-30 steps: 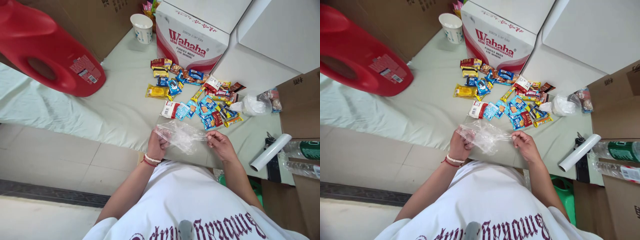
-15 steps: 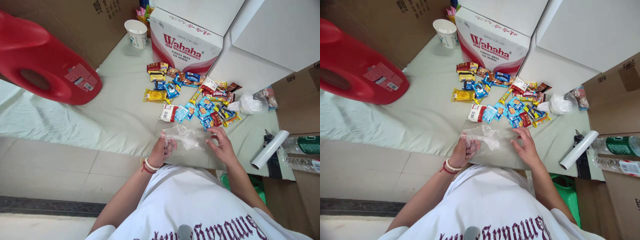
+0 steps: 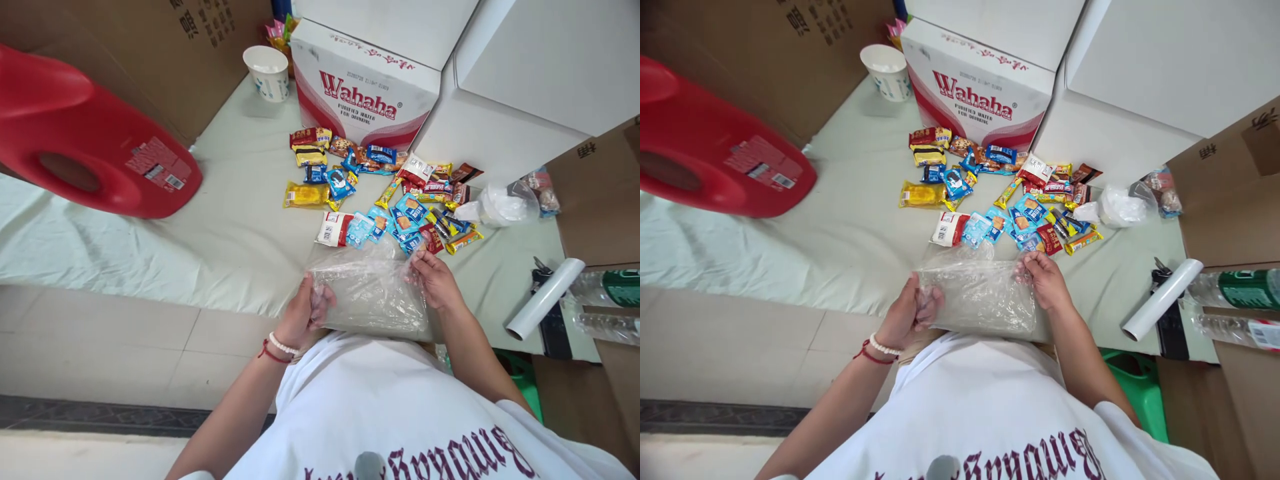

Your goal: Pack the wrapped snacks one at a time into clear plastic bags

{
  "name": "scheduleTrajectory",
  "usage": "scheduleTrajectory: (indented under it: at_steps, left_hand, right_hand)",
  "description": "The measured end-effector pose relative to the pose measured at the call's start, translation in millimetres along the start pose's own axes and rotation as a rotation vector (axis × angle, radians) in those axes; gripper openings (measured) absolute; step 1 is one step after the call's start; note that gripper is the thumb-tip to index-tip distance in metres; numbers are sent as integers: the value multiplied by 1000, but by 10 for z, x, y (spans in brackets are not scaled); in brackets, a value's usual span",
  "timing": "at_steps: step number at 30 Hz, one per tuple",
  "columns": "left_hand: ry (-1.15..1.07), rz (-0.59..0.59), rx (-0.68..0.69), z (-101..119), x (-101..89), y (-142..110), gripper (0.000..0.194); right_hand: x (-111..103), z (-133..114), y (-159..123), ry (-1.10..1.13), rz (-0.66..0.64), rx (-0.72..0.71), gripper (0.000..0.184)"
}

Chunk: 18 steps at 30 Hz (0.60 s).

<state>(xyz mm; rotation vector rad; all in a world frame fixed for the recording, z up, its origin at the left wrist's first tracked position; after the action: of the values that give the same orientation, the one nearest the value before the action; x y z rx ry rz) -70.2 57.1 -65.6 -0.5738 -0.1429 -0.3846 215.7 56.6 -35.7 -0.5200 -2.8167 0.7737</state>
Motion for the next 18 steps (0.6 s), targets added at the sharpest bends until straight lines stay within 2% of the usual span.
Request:
scheduleTrajectory:
  at_steps: [1, 3, 5, 7, 11, 13, 15, 17, 18]
  left_hand:
    - [153, 92, 76, 73, -122, -17, 74]
    - [504, 289, 334, 374, -290, -101, 54]
    - [779, 412, 588, 669, -268, -209, 49]
    - [930, 435, 715, 833, -178, -215, 54]
    - [1120, 435, 780, 1090, -7, -45, 62]
    - [1188, 357, 843, 1195, 173, 61, 67]
    - [1212, 182, 877, 1185, 413, 200, 77]
    - [1201, -21, 819, 1038, 626, 372, 83]
    - [1183, -97, 756, 932, 690, 462, 79]
  right_hand:
    - [-32, 72, -7, 22, 2, 47, 45]
    - [-61, 145, -32, 25, -6, 78, 46]
    - [-53, 160, -55, -3, -30, 67, 46]
    - [-32, 154, -71, -46, -61, 54, 45]
    - [-31, 151, -97, -138, -119, 85, 45]
    - [-67, 138, -113, -179, -132, 99, 45]
    - [-115, 133, -130, -216, -137, 111, 44]
    - [-166, 148, -143, -233, -137, 126, 44]
    - [-200, 162, -145, -228, -127, 134, 45]
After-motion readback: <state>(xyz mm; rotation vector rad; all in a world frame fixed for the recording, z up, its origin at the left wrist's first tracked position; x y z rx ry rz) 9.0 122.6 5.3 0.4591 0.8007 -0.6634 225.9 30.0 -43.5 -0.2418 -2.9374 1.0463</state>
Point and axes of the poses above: each hand's wrist, its own y-axis towards the middle knuckle, its own x-axis out of the palm, z = x × y, the point moved 10 cm from there along y, towards the middle knuckle, and after that the axes turned 6 degrees about x, right-handed, at the moved point
